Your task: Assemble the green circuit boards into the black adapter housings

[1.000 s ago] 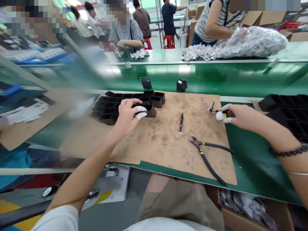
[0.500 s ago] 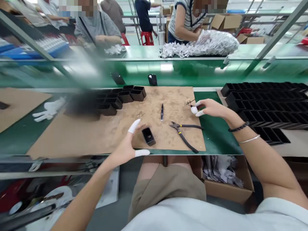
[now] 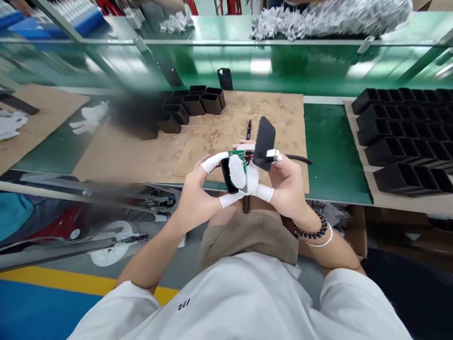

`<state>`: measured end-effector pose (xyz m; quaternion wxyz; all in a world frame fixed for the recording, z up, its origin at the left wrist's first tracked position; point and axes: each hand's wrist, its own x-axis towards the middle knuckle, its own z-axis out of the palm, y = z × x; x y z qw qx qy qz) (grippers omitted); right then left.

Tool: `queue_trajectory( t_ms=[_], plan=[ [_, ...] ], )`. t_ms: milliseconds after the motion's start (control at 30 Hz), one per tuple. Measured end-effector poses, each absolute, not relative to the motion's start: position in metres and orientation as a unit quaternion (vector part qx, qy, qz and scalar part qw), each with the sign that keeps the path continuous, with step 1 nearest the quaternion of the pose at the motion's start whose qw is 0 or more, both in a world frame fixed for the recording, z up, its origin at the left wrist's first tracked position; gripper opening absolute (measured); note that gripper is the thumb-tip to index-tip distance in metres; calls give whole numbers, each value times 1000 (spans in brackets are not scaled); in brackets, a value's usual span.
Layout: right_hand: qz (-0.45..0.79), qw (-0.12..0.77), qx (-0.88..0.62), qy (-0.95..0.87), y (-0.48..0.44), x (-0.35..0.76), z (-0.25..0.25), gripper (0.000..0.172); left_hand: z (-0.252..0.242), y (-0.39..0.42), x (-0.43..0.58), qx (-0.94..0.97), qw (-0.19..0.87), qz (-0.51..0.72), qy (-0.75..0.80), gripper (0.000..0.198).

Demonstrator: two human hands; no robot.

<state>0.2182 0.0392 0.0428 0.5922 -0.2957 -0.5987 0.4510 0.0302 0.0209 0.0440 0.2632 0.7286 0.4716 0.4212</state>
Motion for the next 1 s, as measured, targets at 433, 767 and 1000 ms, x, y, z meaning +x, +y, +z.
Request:
queue_trajectory(
  t_ms=[433,767,1000],
  plan=[
    [349,575,-259,-694,29,228,50,30,58,12,30,762,199,411,459,55],
    [380,543,-312,-681,22,230,58,31,55,13,30,762,208,399,465,57],
    [381,521,-368,-669,20,231,65,39,56,13,30,764,212,397,462,58]
  ],
)
